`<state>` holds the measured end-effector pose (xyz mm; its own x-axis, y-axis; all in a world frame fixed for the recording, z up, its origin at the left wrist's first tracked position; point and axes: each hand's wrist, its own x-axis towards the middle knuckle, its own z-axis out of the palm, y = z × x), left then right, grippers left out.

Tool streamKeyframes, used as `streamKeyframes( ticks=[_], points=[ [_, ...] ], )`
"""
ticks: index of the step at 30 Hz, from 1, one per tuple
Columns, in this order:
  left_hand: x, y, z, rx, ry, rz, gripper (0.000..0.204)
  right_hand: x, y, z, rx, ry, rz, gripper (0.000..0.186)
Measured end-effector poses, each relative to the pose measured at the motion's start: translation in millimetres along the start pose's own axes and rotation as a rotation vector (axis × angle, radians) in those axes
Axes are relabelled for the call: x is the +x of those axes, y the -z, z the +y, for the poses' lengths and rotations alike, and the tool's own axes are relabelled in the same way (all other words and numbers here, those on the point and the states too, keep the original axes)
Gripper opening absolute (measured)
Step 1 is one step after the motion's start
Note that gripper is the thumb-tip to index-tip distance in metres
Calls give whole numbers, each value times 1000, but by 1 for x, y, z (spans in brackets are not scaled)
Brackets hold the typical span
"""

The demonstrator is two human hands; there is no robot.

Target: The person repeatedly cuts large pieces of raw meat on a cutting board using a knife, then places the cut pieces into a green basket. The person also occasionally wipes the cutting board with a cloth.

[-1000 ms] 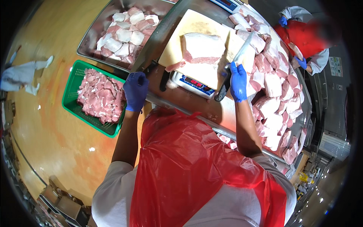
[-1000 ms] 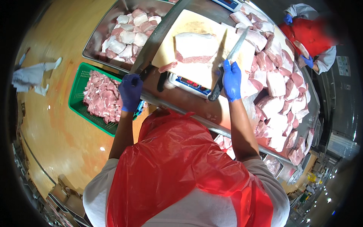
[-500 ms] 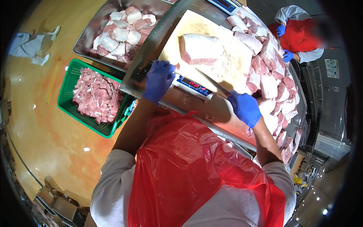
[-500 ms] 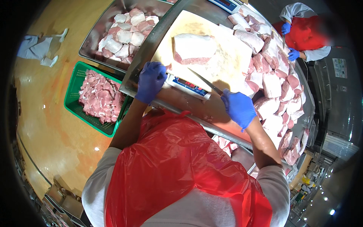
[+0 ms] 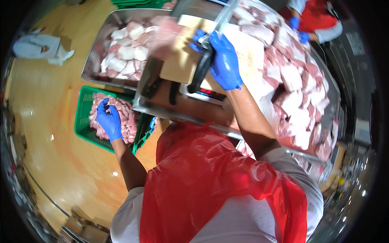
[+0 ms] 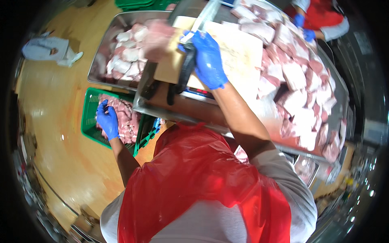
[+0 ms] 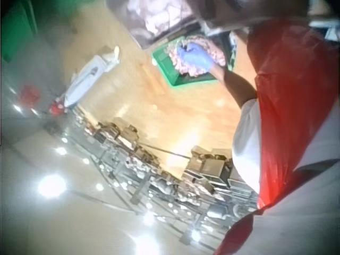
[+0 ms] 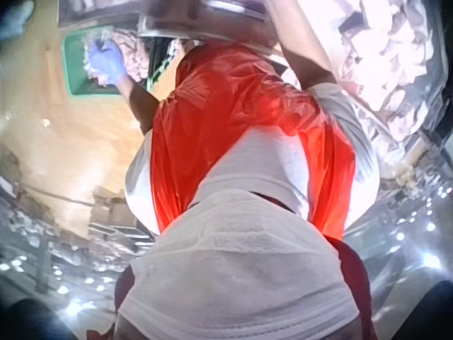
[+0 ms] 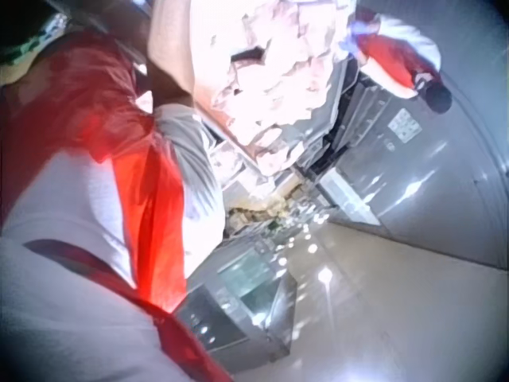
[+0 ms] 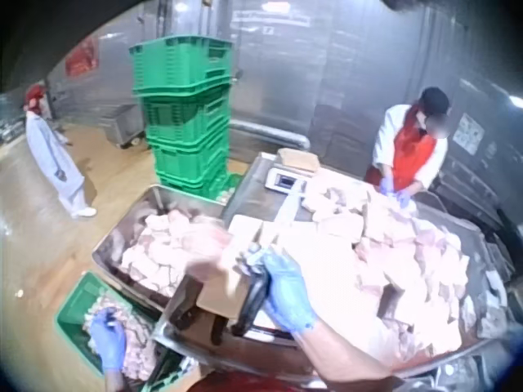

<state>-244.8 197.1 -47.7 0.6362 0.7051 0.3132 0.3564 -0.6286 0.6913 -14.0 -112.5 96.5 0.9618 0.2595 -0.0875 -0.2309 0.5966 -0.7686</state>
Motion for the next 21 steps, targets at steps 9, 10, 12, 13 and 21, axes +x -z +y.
streamKeyframes(
  ticks=[9, 10, 12, 13, 21],
  points=[
    [-12, -112, 214, -278, -484, -400, 23, -113, 151, -69, -380, 117, 257, 24],
    [-18, -121, 243, -327, -559, -481, 22, -132, 186, -62, -323, 148, 313, 24],
    [-32, -154, 304, -393, -769, -657, 24, -183, 240, -72, -648, 154, 516, 23],
    [-39, -176, 325, -467, -897, -651, 26, -204, 247, -78, -668, 166, 610, 28],
    [-82, -407, 520, -161, -1311, -731, 59, -349, 323, -63, -840, 174, 1137, 27]
  ],
)
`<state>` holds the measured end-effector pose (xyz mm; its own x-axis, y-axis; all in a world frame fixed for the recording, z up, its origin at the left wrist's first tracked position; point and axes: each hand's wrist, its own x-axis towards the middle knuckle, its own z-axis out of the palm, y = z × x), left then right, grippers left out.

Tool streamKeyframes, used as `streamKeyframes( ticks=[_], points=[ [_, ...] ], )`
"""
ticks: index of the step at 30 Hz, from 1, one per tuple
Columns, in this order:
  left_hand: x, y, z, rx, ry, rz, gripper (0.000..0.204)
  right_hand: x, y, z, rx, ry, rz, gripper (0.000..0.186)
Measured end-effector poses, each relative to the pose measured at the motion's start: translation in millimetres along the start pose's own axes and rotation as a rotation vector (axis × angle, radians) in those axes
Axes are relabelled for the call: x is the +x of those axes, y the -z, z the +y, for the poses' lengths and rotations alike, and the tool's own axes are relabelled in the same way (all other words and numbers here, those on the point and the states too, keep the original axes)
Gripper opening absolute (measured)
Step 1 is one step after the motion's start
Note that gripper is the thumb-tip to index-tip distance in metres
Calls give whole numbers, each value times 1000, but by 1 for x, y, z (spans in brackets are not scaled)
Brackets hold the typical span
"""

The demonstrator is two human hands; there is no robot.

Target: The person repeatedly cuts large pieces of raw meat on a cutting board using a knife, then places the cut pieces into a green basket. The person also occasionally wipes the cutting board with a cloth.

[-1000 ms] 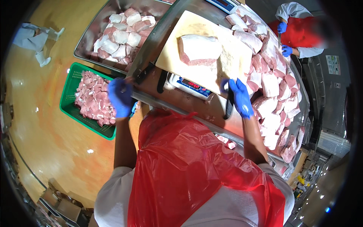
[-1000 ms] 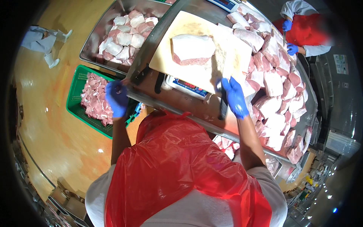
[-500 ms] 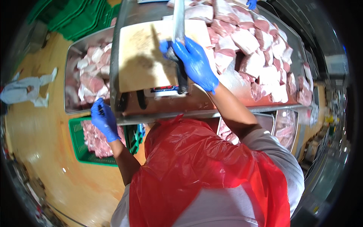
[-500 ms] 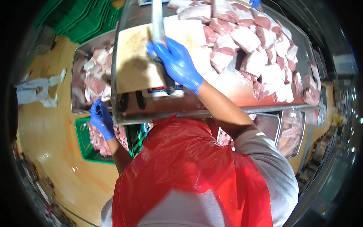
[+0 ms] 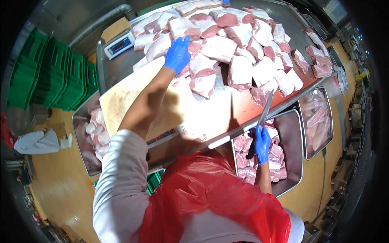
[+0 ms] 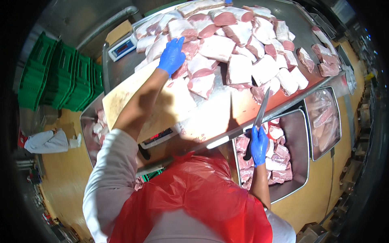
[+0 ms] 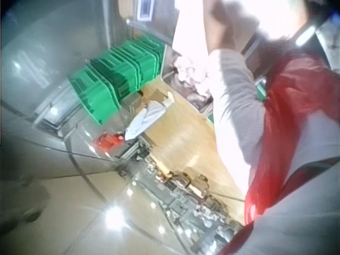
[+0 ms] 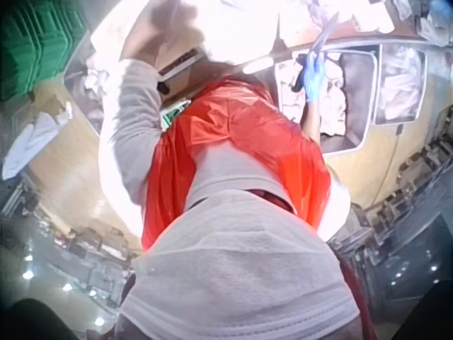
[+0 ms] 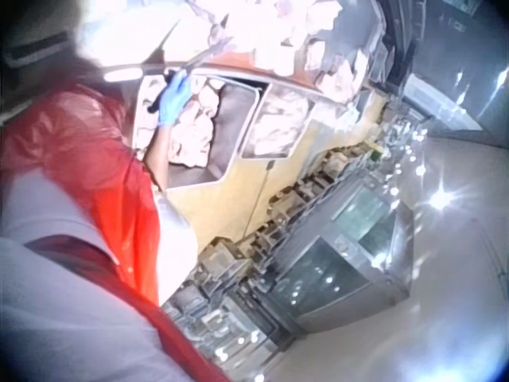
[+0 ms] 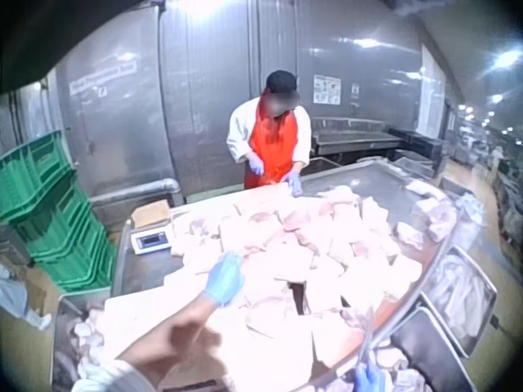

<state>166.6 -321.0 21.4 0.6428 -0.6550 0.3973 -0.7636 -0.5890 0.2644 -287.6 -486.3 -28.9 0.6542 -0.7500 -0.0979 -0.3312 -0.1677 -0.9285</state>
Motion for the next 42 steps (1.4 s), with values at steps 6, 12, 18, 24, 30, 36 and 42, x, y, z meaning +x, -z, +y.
streamKeyframes(
  ticks=[6, 12, 18, 24, 30, 36, 42],
  points=[
    [101, -84, -25, 262, 141, -67, 67, -30, 33, 33, 89, -137, 66, 27],
    [146, -76, -44, 143, 110, -80, 51, -15, 50, 55, 101, -126, 79, 25],
    [100, 4, -81, -76, 252, 204, 63, 19, 50, 53, 153, -135, -18, 25],
    [-22, 159, -60, -722, 352, 138, 33, 55, 31, 53, 129, -38, -237, 22],
    [-128, 227, -35, -655, 419, 222, 47, 81, -44, -13, 60, 20, -444, 26],
    [-273, 170, -62, -104, -125, 100, 44, 77, -132, -71, 30, 278, -645, 26],
    [-384, 162, 3, -133, 525, 292, 38, 19, -168, -109, -93, 247, -738, 21]
  ],
)
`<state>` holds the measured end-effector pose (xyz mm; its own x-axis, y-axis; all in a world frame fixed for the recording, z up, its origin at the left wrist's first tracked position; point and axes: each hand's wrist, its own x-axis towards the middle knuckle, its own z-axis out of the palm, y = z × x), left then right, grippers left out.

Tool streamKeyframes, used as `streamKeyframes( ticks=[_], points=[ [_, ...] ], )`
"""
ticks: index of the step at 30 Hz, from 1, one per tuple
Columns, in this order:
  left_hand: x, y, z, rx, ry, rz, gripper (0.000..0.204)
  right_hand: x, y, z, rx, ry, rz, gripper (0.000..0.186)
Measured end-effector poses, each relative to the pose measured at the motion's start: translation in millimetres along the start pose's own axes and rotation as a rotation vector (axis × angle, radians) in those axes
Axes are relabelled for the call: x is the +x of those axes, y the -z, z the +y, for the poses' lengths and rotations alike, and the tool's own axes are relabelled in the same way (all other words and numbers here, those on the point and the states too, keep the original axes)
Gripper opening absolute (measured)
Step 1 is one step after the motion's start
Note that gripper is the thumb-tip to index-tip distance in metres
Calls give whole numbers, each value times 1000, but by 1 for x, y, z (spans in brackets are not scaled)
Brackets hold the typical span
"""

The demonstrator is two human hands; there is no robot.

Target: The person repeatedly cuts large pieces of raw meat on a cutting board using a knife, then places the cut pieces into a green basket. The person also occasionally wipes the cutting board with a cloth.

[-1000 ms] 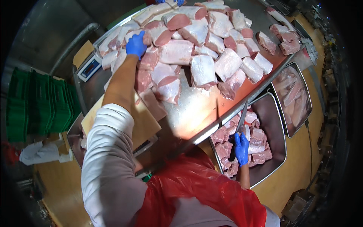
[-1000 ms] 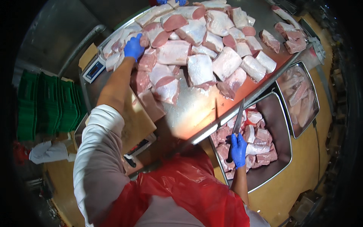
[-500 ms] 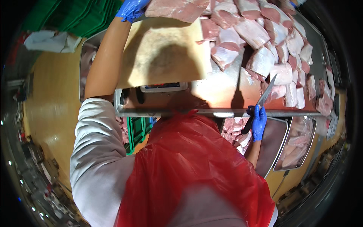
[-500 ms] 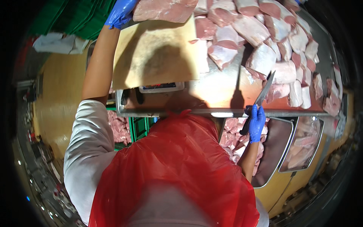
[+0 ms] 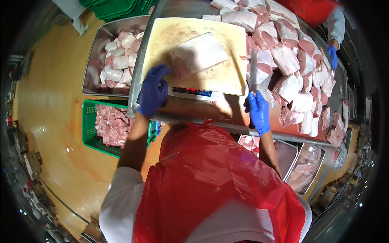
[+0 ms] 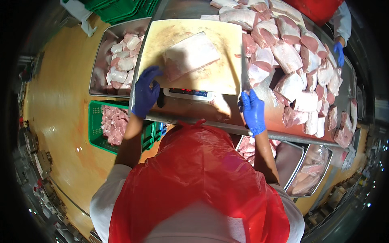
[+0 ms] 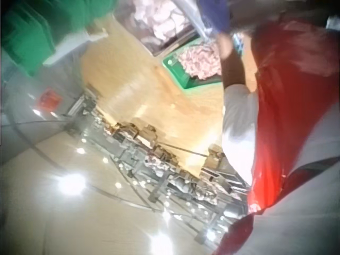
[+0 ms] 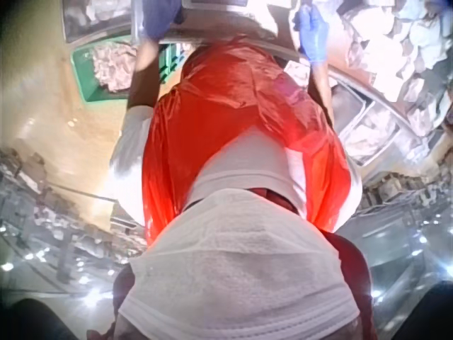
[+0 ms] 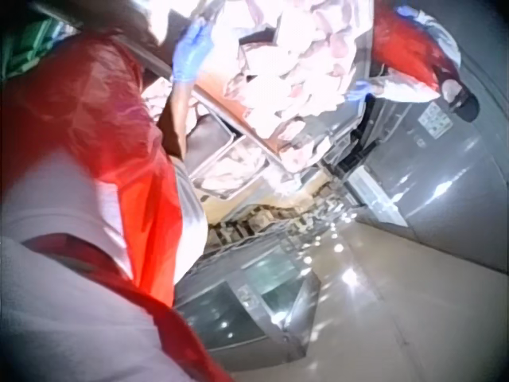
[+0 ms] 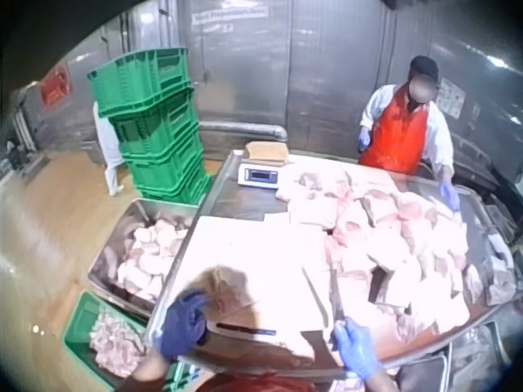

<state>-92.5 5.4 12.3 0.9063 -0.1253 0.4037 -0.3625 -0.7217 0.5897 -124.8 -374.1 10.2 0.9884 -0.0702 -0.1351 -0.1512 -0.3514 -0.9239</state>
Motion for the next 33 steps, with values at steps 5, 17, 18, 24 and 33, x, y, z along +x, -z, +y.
streamKeyframes(
  ticks=[5, 17, 18, 24, 33],
  points=[
    [-16, -42, 46, -100, 155, 302, 40, 11, -63, -30, -554, 471, -176, 19],
    [-15, -70, 23, -70, 94, 417, 32, 42, -127, -78, -877, 609, -336, 21],
    [-15, -70, 23, -72, 95, 424, 32, 34, -112, -69, -898, 597, -380, 21],
    [-16, -52, 17, -134, 354, 422, 34, -12, -16, -83, -1326, 269, -639, 23],
    [-7, -42, 31, -196, 152, 359, 31, 4, -102, -109, -795, 588, -469, 27]
  ],
)
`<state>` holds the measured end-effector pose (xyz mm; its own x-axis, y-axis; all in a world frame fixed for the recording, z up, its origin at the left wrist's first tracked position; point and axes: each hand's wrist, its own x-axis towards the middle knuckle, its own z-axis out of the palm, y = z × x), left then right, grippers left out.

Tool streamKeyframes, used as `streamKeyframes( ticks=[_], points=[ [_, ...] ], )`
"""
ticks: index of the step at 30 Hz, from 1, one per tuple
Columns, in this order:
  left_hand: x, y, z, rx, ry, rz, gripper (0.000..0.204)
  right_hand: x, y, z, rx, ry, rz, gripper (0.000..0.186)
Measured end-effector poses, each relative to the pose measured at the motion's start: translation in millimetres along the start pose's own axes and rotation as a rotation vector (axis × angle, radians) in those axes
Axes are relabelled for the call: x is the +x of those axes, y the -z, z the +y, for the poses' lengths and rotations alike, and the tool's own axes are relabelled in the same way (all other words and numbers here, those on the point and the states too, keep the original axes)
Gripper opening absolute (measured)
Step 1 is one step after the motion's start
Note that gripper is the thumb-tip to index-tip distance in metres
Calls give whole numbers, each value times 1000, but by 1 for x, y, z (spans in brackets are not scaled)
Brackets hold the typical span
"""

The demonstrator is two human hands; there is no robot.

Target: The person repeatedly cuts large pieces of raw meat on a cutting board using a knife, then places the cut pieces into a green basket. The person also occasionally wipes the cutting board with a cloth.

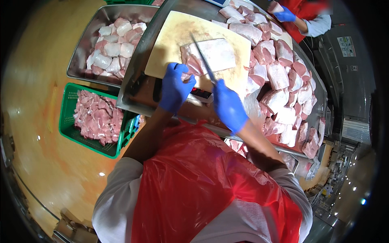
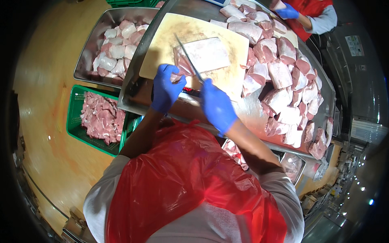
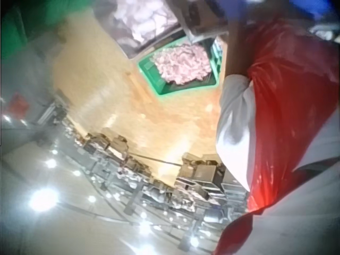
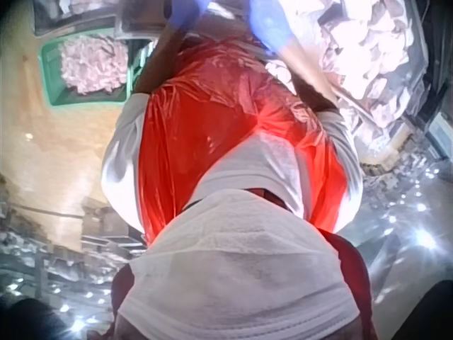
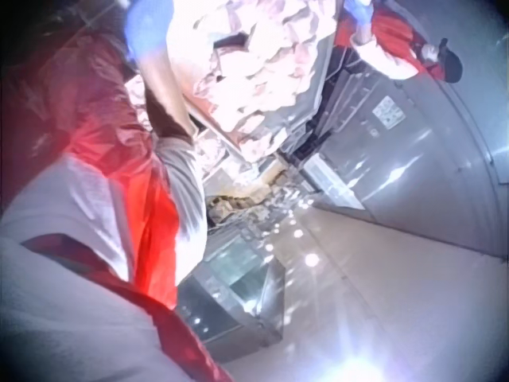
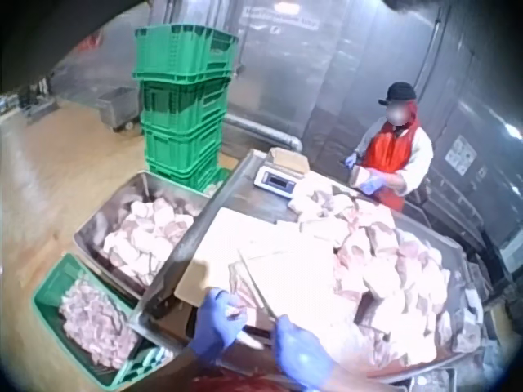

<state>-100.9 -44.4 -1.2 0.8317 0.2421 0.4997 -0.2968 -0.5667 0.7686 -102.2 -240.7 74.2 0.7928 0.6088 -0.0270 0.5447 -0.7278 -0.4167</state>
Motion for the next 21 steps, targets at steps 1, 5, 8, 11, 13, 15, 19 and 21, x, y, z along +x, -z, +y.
streamKeyframes(
  ticks=[1, 5, 8, 11, 13, 15, 19, 21],
  points=[
    [-1, -1, -6, -4, -36, 27, 30, 25, -12, -7, -47, -25, 49, 26],
    [-11, 0, -17, 25, -21, 14, 25, 73, -21, -39, -64, -137, 44, 25],
    [-6, 6, -13, -20, -4, 27, 21, 57, -35, -17, -245, -245, -174, 26],
    [-5, 13, -27, -18, -13, 44, 19, -2, -24, 8, -205, -185, -238, 26],
    [-4, 35, -34, 62, 259, -24, 20, -39, -2, 18, -249, -248, -368, 23],
    [-6, 72, -47, 197, 190, 164, 22, -67, 12, 27, -310, -318, -438, 20],
    [-62, 191, -132, 322, 437, 167, 21, -96, 17, 43, -86, -304, -179, 13],
    [-73, 226, -140, 870, 625, -211, 24, -92, 9, 42, 203, -422, 10, 19]
  ],
)
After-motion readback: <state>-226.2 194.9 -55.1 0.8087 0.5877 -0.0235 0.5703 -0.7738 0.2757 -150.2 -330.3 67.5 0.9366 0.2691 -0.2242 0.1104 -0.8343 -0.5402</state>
